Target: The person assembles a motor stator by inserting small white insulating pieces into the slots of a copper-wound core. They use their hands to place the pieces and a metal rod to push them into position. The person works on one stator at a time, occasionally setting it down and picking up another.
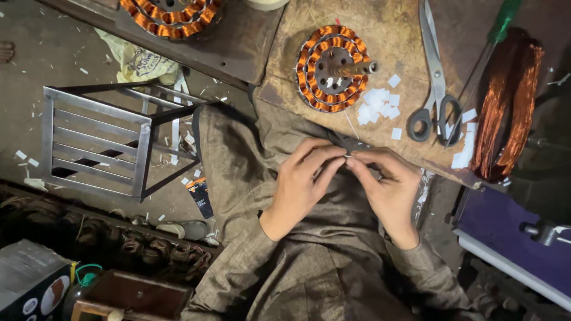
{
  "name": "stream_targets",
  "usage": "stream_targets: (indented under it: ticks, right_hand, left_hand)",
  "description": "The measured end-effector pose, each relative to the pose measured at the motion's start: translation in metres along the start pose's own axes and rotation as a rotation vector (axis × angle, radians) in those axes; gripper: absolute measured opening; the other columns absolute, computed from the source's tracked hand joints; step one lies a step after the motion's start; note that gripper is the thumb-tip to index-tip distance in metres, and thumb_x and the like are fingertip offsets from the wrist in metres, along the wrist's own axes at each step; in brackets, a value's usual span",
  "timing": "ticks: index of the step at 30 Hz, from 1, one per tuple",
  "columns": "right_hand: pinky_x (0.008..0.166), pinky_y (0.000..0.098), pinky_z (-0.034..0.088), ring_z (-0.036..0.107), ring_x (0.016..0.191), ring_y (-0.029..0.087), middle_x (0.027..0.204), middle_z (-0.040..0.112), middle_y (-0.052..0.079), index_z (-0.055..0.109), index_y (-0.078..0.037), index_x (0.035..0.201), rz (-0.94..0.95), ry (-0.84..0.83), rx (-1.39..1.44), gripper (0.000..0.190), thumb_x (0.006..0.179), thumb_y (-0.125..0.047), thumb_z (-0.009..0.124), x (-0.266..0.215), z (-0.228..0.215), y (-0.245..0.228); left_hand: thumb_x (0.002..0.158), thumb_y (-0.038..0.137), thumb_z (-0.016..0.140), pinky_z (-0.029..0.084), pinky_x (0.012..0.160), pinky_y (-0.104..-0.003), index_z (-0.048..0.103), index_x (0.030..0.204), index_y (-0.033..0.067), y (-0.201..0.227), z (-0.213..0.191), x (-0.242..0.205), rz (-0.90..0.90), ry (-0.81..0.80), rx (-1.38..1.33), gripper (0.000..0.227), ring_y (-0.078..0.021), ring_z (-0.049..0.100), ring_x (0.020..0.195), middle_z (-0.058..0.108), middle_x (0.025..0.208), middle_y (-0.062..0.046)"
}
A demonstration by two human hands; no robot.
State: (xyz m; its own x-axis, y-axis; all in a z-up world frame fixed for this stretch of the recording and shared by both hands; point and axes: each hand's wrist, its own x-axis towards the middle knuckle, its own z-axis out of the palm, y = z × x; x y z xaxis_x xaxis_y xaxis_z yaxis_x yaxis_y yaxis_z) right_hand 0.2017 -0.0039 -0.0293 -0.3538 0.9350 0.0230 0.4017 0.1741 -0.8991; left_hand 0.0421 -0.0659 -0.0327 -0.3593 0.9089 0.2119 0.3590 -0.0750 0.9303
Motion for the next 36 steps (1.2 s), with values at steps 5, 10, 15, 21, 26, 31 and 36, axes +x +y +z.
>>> stream_targets:
  ticks: [5,10,15,21,26,31,36]
  right_hand:
    - [0.078,0.0276,0.058,0.073,0.089,0.016,0.099,0.077,0.011,0.076,0.004,0.099,-0.025,-0.194,0.033,0.014,0.085,0.003,0.08,0.003,-0.011,0.009]
    - [0.081,0.0285,0.059,0.072,0.092,0.017,0.101,0.076,0.013,0.075,0.004,0.099,0.07,-0.217,0.361,0.016,0.084,0.005,0.08,0.002,-0.006,0.026]
    - [0.082,0.0283,0.058,0.072,0.089,0.018,0.099,0.076,0.013,0.074,0.005,0.095,0.063,-0.088,0.337,0.012,0.085,0.005,0.081,-0.014,0.0,0.034]
    - [0.078,0.024,0.055,0.067,0.083,0.011,0.096,0.076,0.011,0.076,0.004,0.101,0.213,-0.035,0.368,0.01,0.091,0.004,0.077,-0.014,0.003,0.031]
    - [0.082,0.0238,0.056,0.069,0.091,0.01,0.104,0.077,0.01,0.077,0.003,0.107,0.166,-0.065,0.223,0.014,0.093,0.003,0.074,-0.012,-0.001,0.019]
    - [0.087,0.0265,0.058,0.072,0.098,0.016,0.106,0.077,0.012,0.075,0.003,0.106,0.018,-0.059,0.21,0.013,0.094,0.005,0.072,-0.009,0.0,0.014]
    - [0.085,0.0271,0.058,0.072,0.096,0.017,0.105,0.076,0.012,0.075,0.002,0.105,0.012,-0.07,0.179,0.012,0.094,0.005,0.072,-0.016,-0.001,0.013]
  left_hand:
    - [0.095,0.006,0.075,0.056,0.072,-0.031,0.071,0.105,0.0043,-0.009,-0.006,-0.003,-0.079,-0.06,-0.107,0.011,-0.0219,0.069,0.087,0.068,0.105,-0.009]
    - [0.095,0.005,0.073,0.049,0.07,-0.029,0.071,0.101,0.0017,-0.003,0.006,-0.013,-0.285,0.004,-0.307,0.008,-0.0173,0.064,0.083,0.067,0.1,-0.007]
    - [0.096,0.006,0.074,0.056,0.079,-0.029,0.07,0.104,0.003,0.004,0.01,-0.019,-0.138,0.092,-0.226,0.009,-0.0176,0.068,0.091,0.067,0.102,-0.007]
    - [0.089,0.008,0.081,0.057,0.076,-0.028,0.077,0.105,0.0061,0.01,-0.001,-0.012,-0.134,0.034,-0.191,0.016,-0.0201,0.072,0.085,0.072,0.101,-0.008]
    - [0.084,0.009,0.086,0.058,0.08,-0.028,0.079,0.101,0.0077,0.004,-0.001,-0.006,-0.1,0.05,-0.138,0.019,-0.0179,0.074,0.089,0.075,0.098,-0.006]
    - [0.082,0.008,0.088,0.058,0.076,-0.027,0.08,0.096,0.0078,-0.007,0.003,-0.002,-0.132,0.031,-0.258,0.017,-0.0156,0.074,0.085,0.076,0.094,-0.005]
    - [0.082,0.008,0.087,0.054,0.072,-0.026,0.076,0.092,0.0036,-0.015,0.005,-0.009,-0.235,-0.045,-0.428,0.016,-0.0111,0.066,0.08,0.072,0.095,-0.005]
